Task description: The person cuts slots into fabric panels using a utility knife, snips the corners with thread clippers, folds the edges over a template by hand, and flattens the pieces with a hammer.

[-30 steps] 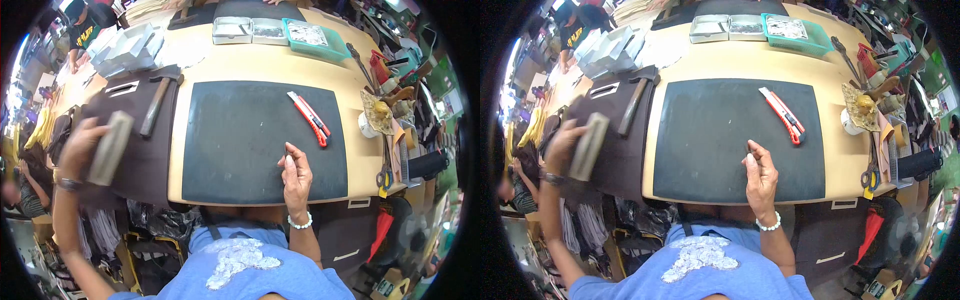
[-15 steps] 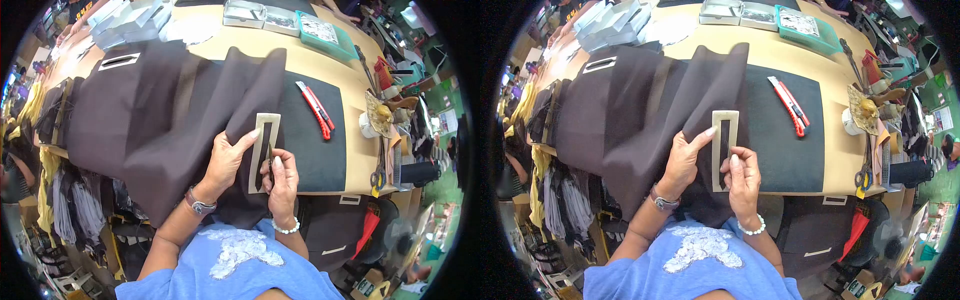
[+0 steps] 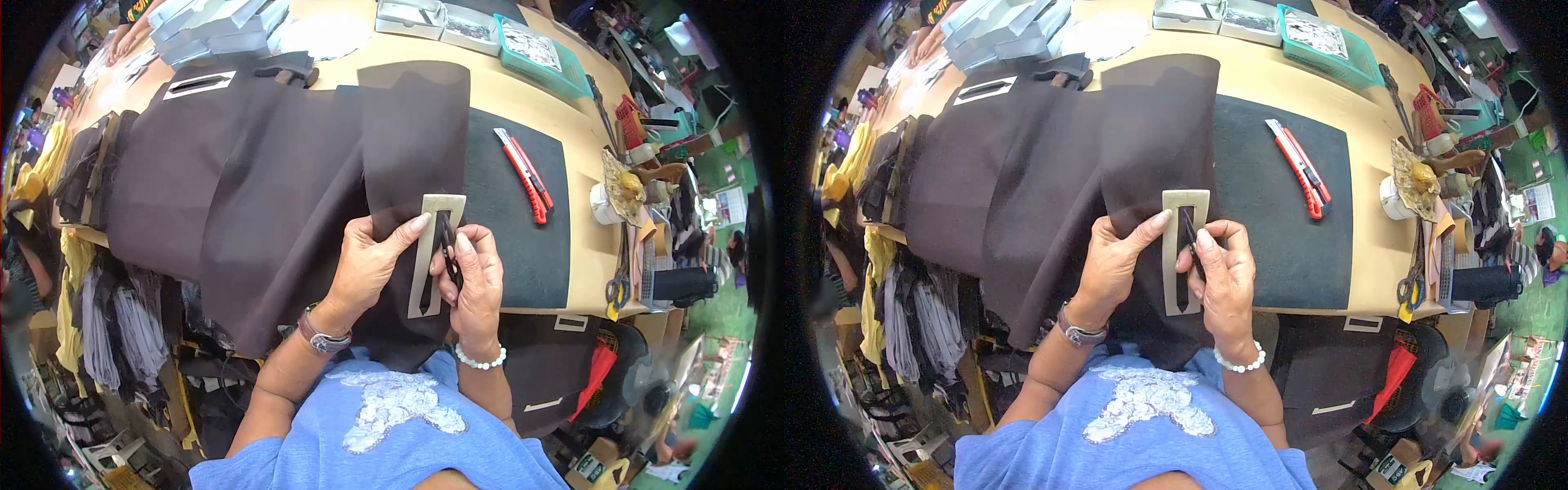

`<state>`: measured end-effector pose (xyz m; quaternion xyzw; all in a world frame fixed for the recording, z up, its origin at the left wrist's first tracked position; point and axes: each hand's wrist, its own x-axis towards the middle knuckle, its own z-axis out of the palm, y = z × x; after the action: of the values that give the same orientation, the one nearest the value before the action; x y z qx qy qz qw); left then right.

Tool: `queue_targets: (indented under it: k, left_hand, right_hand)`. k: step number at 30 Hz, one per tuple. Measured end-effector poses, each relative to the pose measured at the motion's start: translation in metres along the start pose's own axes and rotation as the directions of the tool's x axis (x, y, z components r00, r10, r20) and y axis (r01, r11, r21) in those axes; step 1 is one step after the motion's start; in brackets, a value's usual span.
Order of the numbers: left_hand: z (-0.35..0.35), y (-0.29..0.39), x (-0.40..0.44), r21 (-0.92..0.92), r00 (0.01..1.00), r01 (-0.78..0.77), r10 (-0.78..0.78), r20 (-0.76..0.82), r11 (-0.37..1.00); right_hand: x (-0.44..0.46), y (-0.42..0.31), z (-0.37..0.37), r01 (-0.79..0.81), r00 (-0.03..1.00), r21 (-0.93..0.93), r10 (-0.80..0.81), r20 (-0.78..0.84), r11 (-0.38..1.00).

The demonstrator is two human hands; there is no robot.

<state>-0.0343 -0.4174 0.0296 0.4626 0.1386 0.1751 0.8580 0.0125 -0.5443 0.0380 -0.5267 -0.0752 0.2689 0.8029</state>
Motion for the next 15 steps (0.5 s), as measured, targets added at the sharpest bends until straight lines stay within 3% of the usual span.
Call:
queue_targets:
  k: [11,15]
  left_hand:
    - [-0.003,0.008,-0.006,0.092,0.999,-0.035,0.036,-0.004,0.995]
    - [-0.005,0.013,0.001,0.159,0.999,0.016,-0.01,-0.042,0.987]
  right_hand:
    - [0.002,0.008,-0.001,-0.01,1.0,-0.005,0.01,0.01,1.0]
    - [0.001,0.013,0.005,0.05,0.998,-0.147,-0.053,-0.017,0.988]
